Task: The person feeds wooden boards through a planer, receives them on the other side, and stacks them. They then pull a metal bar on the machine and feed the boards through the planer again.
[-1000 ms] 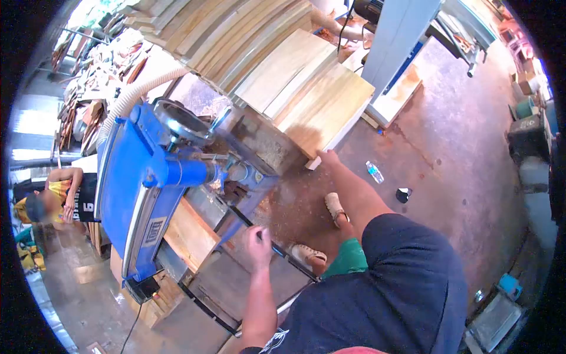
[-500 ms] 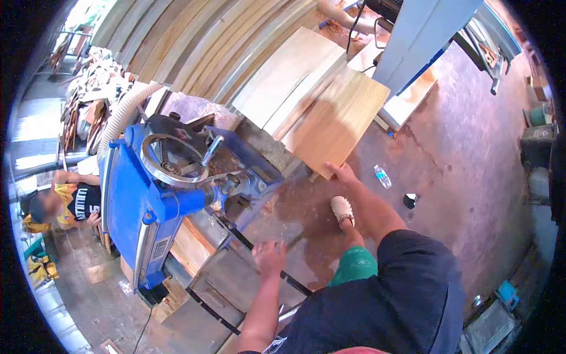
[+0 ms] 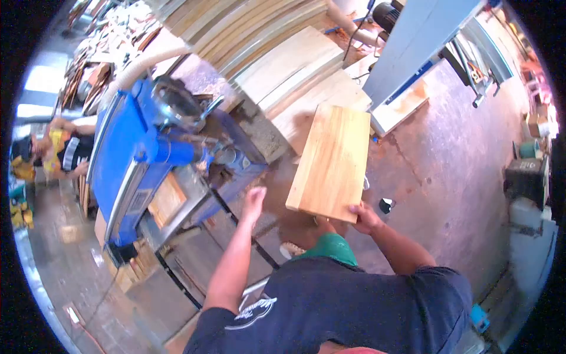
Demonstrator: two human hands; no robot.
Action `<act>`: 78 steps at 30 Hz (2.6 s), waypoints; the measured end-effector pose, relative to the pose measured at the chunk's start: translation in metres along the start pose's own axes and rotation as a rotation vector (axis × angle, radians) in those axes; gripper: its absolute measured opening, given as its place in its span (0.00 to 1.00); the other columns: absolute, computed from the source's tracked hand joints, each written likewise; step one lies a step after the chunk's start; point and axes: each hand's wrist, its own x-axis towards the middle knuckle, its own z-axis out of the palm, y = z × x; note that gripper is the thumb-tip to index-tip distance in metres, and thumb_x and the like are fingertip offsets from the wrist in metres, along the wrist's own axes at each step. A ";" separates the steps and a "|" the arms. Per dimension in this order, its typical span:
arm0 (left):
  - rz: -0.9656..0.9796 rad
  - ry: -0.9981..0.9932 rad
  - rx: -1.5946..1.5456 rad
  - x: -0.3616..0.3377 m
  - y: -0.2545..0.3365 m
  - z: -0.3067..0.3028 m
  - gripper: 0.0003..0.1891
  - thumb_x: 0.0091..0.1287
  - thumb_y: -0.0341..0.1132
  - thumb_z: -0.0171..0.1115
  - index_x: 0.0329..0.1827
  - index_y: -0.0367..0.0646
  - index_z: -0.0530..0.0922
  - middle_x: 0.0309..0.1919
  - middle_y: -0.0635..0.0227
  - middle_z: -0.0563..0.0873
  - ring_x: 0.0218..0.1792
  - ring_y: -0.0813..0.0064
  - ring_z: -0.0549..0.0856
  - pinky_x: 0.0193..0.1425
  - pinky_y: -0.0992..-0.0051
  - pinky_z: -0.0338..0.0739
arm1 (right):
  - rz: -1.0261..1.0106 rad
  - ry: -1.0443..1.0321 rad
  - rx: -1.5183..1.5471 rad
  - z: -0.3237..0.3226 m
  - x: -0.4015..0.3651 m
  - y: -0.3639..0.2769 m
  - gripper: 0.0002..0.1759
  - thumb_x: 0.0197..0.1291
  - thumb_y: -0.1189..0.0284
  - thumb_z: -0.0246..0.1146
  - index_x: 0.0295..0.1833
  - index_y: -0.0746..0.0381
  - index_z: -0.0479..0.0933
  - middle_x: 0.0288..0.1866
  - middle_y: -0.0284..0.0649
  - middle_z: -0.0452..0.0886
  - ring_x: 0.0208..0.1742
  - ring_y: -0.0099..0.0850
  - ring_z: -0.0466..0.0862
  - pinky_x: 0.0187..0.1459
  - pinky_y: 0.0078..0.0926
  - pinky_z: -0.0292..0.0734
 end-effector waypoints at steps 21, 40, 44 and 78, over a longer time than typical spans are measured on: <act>-0.009 0.309 -0.826 -0.137 -0.051 -0.193 0.22 0.66 0.40 0.67 0.58 0.37 0.76 0.50 0.63 0.85 0.49 0.71 0.84 0.53 0.66 0.81 | -0.002 -0.082 -0.829 0.206 0.007 0.173 0.21 0.71 0.61 0.61 0.57 0.68 0.76 0.51 0.40 0.83 0.51 0.28 0.80 0.54 0.29 0.74; -0.328 0.151 -0.826 -0.277 -0.219 -0.237 0.26 0.66 0.40 0.67 0.63 0.38 0.72 0.52 0.58 0.83 0.44 0.62 0.86 0.42 0.67 0.86 | 0.033 0.021 -0.767 0.302 0.094 0.336 0.28 0.69 0.52 0.59 0.57 0.67 0.76 0.52 0.45 0.84 0.52 0.33 0.83 0.54 0.34 0.78; -0.345 0.250 -0.774 -0.245 -0.227 -0.239 0.27 0.69 0.45 0.63 0.65 0.38 0.70 0.54 0.56 0.82 0.42 0.63 0.87 0.37 0.69 0.87 | 0.006 0.027 -0.790 0.317 0.114 0.333 0.28 0.69 0.52 0.59 0.58 0.68 0.76 0.52 0.46 0.83 0.52 0.34 0.83 0.54 0.34 0.78; -0.199 0.229 -0.797 -0.172 -0.195 -0.293 0.23 0.70 0.47 0.62 0.56 0.36 0.77 0.39 0.62 0.86 0.27 0.75 0.85 0.24 0.80 0.81 | -0.684 -0.499 -2.589 0.408 0.146 0.324 0.41 0.62 0.73 0.58 0.80 0.46 0.51 0.83 0.48 0.42 0.83 0.47 0.45 0.74 0.64 0.46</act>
